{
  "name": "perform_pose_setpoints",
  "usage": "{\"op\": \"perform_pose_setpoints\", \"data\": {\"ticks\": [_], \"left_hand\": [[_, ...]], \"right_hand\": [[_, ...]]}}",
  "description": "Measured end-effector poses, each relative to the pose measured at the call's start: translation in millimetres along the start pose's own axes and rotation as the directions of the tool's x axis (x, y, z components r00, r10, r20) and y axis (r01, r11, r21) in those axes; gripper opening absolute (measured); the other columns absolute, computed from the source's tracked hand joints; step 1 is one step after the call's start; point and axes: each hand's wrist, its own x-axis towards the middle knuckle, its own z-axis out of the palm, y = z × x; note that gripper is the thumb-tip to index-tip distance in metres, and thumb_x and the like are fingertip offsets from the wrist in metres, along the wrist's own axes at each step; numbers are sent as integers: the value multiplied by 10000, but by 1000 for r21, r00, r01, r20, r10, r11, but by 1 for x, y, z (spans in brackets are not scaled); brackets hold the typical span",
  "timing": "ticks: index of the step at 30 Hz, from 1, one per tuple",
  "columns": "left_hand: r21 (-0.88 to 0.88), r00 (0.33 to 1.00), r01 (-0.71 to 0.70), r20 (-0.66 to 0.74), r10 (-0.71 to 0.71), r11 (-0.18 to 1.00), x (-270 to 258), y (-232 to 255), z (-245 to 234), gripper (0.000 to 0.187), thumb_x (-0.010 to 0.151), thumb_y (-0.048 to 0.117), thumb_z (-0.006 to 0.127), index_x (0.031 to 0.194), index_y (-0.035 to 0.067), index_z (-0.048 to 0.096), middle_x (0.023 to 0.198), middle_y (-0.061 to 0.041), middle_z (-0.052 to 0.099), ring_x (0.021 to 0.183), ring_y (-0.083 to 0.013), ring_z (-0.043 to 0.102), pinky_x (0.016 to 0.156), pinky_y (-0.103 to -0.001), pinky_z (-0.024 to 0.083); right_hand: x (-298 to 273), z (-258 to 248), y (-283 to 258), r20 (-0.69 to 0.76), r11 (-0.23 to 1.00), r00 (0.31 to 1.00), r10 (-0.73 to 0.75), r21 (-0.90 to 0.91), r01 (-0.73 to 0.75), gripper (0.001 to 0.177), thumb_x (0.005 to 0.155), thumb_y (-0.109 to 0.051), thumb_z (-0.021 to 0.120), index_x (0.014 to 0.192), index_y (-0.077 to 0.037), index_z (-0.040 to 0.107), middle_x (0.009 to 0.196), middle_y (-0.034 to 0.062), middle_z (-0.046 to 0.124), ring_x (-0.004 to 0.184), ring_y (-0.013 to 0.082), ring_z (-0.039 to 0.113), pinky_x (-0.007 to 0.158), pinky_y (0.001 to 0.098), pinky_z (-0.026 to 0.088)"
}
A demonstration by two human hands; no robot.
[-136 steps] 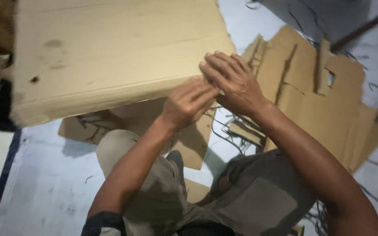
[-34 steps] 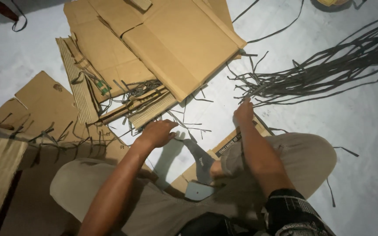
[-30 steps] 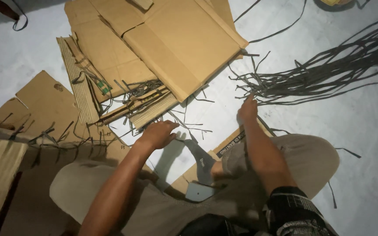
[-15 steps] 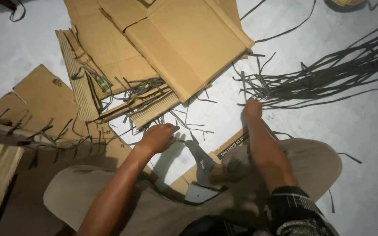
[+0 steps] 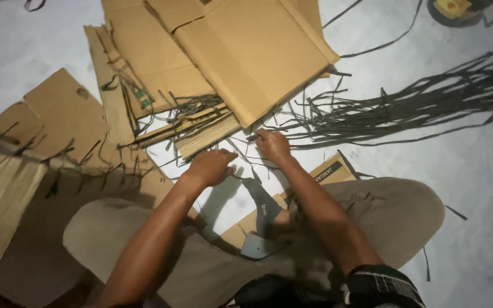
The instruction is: The recorder is wrapping a small wooden table with cardboard and securing it with multiple plastic straps tied manually.
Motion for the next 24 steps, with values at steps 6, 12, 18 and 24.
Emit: {"op": "perform_pose_setpoints", "data": {"ticks": [6, 12, 18, 24], "left_hand": [[-2, 979, 131, -157, -130, 991, 9, -27, 17, 390, 936, 324, 644, 1288, 170, 708, 1159, -145, 734, 1053, -414, 726, 908, -561, 562], [-578, 849, 59, -400, -346, 814, -41, 4, -46, 475, 1006, 426, 539, 1298, 86, 696, 1020, -211, 749, 1058, -484, 686, 912, -610, 519], [-871, 593, -123, -449, -668, 476, -44, -19, -29, 280, 872, 466, 743, 981, 214, 793, 672, -10, 736, 816, -225, 764, 774, -369, 571], [-893, 318, -225, -446, -836, 391, -113, -8, -50, 203, 877, 397, 735, 906, 209, 805, 636, -50, 712, 702, -206, 717, 711, -354, 564]], "right_hand": [[10, -34, -13, 30, 873, 992, -119, 480, 90, 147, 888, -221, 801, 987, -112, 786, 806, 129, 743, 619, 216, 681, 708, 385, 563], [10, -80, -96, 110, 753, 905, -411, 601, 269, 90, 961, -205, 758, 943, -117, 752, 788, 21, 750, 807, 89, 625, 834, 316, 539], [9, -89, -166, 263, 693, 793, -549, 674, 257, 105, 976, -167, 734, 952, -70, 765, 758, 73, 742, 706, 147, 679, 706, 317, 578], [33, -51, -190, 401, 606, 711, -577, 794, 44, 78, 981, -98, 701, 973, -22, 719, 761, 58, 676, 668, 135, 656, 624, 259, 557]]}}
